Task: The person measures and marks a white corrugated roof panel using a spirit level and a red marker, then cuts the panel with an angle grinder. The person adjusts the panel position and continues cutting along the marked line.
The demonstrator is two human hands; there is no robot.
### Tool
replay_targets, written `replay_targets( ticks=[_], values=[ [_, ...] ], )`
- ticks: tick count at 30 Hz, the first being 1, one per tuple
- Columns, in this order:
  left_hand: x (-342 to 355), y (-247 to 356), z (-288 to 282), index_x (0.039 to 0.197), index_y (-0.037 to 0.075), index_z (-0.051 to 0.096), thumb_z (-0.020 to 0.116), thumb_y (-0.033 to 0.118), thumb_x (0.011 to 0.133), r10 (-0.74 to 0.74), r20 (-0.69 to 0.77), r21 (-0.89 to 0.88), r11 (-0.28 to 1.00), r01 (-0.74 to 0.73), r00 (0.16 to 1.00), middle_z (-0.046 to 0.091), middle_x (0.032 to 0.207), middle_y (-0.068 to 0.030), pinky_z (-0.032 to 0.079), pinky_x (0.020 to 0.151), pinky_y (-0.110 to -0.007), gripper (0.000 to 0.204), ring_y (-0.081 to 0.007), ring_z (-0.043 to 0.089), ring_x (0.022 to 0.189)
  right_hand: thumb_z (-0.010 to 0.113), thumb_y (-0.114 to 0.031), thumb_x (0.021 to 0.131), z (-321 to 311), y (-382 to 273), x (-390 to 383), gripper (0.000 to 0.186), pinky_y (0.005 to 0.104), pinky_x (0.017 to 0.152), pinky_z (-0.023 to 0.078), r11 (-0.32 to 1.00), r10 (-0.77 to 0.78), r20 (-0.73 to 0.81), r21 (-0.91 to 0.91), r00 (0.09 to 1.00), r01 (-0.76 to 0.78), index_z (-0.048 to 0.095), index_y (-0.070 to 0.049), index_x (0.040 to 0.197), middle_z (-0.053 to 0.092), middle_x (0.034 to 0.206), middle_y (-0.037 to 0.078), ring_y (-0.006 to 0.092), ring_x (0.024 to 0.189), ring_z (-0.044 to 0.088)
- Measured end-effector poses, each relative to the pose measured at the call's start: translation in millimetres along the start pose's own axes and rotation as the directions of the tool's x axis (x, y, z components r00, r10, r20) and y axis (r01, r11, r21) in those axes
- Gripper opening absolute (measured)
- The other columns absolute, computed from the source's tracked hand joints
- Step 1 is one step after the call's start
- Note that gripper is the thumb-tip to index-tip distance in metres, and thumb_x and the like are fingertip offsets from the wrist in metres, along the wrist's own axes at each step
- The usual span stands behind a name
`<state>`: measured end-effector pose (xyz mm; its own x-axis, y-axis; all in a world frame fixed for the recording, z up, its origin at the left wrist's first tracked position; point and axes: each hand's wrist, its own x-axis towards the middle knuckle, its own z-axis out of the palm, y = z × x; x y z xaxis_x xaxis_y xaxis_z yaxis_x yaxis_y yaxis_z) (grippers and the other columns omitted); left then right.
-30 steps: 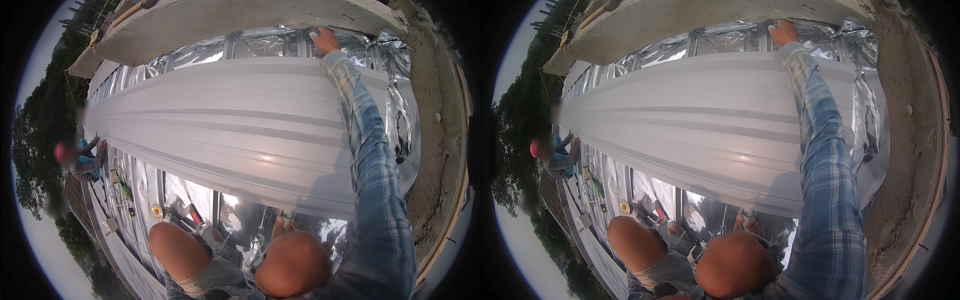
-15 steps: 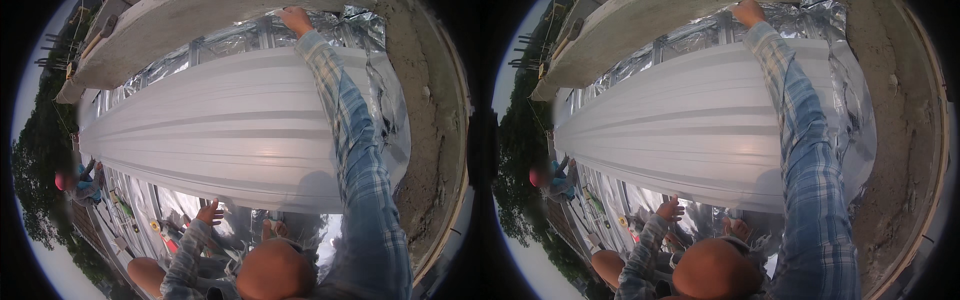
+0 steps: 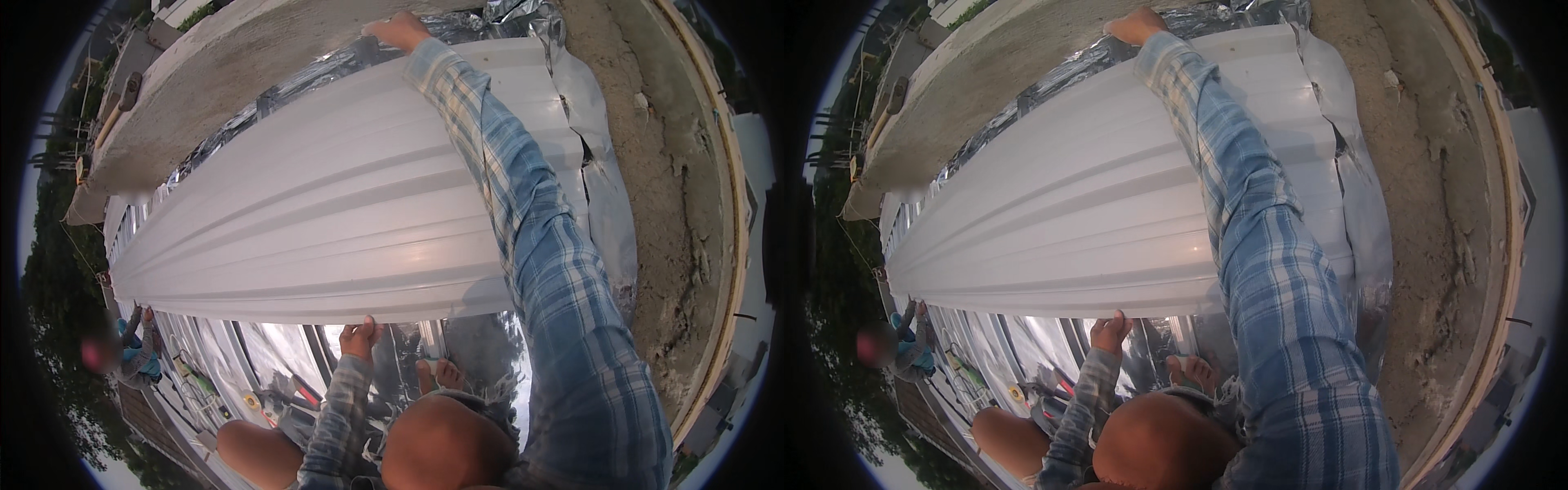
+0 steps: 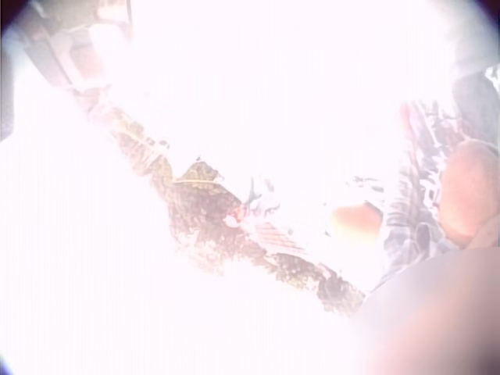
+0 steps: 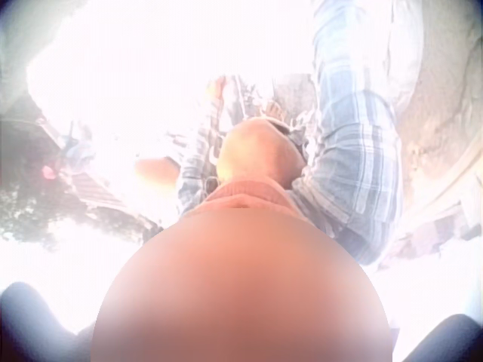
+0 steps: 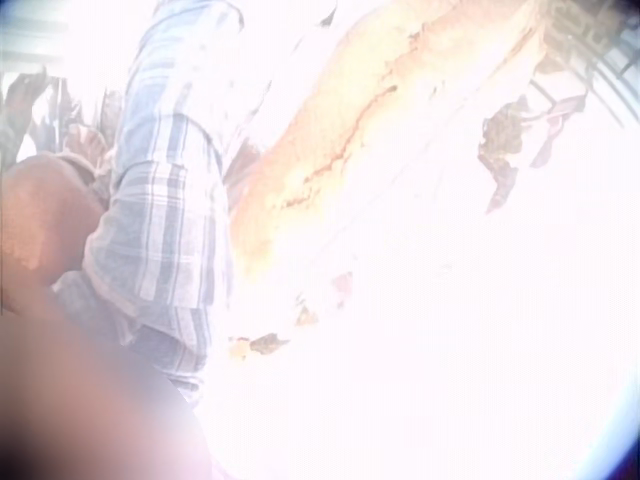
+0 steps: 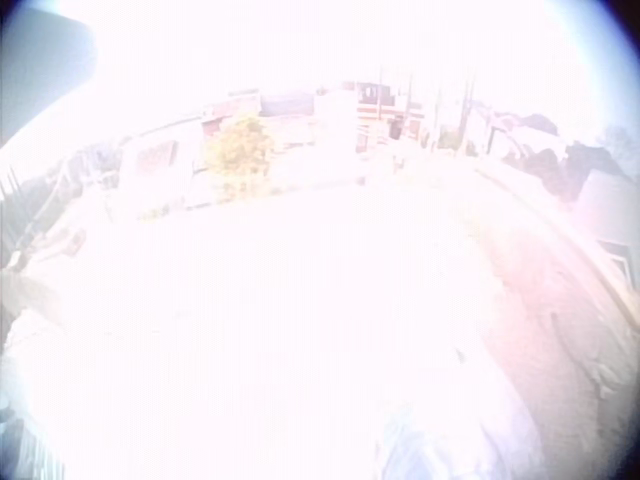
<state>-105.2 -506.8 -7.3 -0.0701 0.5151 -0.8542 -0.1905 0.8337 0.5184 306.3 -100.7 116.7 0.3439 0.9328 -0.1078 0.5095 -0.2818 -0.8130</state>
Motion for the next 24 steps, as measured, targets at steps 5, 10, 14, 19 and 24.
replay_targets(
  ticks=[5, 10, 14, 19, 24],
  values=[
    [8, 13, 24, 0.117, -0.001, 0.058, 0.068, 0.009, 0.094, 0.014, 0.022, 0.022, 1.000, -0.014, 1.000, 0.066, 0.103, -0.0099, 0.060, 0.077, -0.028, 0.026, -0.0200, 0.068, 0.087, 0.074, -0.048, 0.073, -12, 15, 5, 0.082, 0.0435, 0.105, 0.045, 0.997, -0.047, 0.024, -0.063, 0.999, 0.048, 0.060, 0.013, 0.126, 0.058, 0.133, 0.032, 0.0427, 0.126, 0.057],
    [24, 14, 38, 0.115, 0.000, 0.059, 0.069, 0.009, 0.094, 0.037, 0.039, -0.063, 0.997, -0.034, 0.999, 0.067, 0.102, -0.0097, 0.059, 0.073, -0.028, 0.025, -0.0199, 0.069, 0.085, 0.072, -0.054, 0.074, 13, 25, 21, 0.103, 0.0490, 0.118, 0.031, 0.970, -0.028, 0.029, -0.240, 0.999, 0.034, 0.035, 0.005, 0.151, 0.036, 0.154, 0.030, 0.0429, 0.146, 0.032],
    [21, 35, 39, 0.111, -0.004, 0.062, 0.069, 0.014, 0.094, 0.034, 0.030, 0.034, 0.999, -0.035, 0.999, 0.070, 0.100, -0.0120, 0.061, 0.070, -0.029, 0.025, -0.0193, 0.070, 0.079, 0.076, -0.047, 0.074, -5, 34, 15, 0.099, 0.0464, 0.113, 0.037, 0.999, -0.038, 0.132, -0.027, 0.991, 0.042, 0.040, 0.009, 0.147, 0.045, 0.147, 0.031, 0.0397, 0.138, 0.046],
    [21, 34, 37, 0.117, -0.010, 0.058, 0.070, 0.001, 0.092, 0.014, -0.046, -0.052, 0.999, -0.016, 0.999, 0.072, 0.095, -0.0185, 0.060, 0.060, -0.028, 0.030, -0.0215, 0.072, 0.078, 0.074, -0.050, 0.076, 8, 50, 27, 0.097, 0.0435, 0.115, 0.033, 0.984, -0.086, 0.041, -0.155, 0.995, 0.091, 0.041, 0.007, 0.147, 0.044, 0.149, 0.028, 0.0377, 0.142, 0.041],
    [17, 32, 45, 0.112, -0.009, 0.061, 0.069, 0.005, 0.093, 0.037, -0.048, -0.032, 0.999, -0.038, 0.998, 0.072, 0.092, -0.0174, 0.059, 0.060, -0.030, 0.025, -0.0202, 0.070, 0.071, 0.076, -0.047, 0.077, 8, 64, 42, 0.094, 0.0414, 0.116, 0.032, 0.967, -0.098, 0.031, -0.233, 0.995, 0.102, 0.042, 0.004, 0.148, 0.045, 0.150, 0.027, 0.0366, 0.141, 0.042]
  ],
)
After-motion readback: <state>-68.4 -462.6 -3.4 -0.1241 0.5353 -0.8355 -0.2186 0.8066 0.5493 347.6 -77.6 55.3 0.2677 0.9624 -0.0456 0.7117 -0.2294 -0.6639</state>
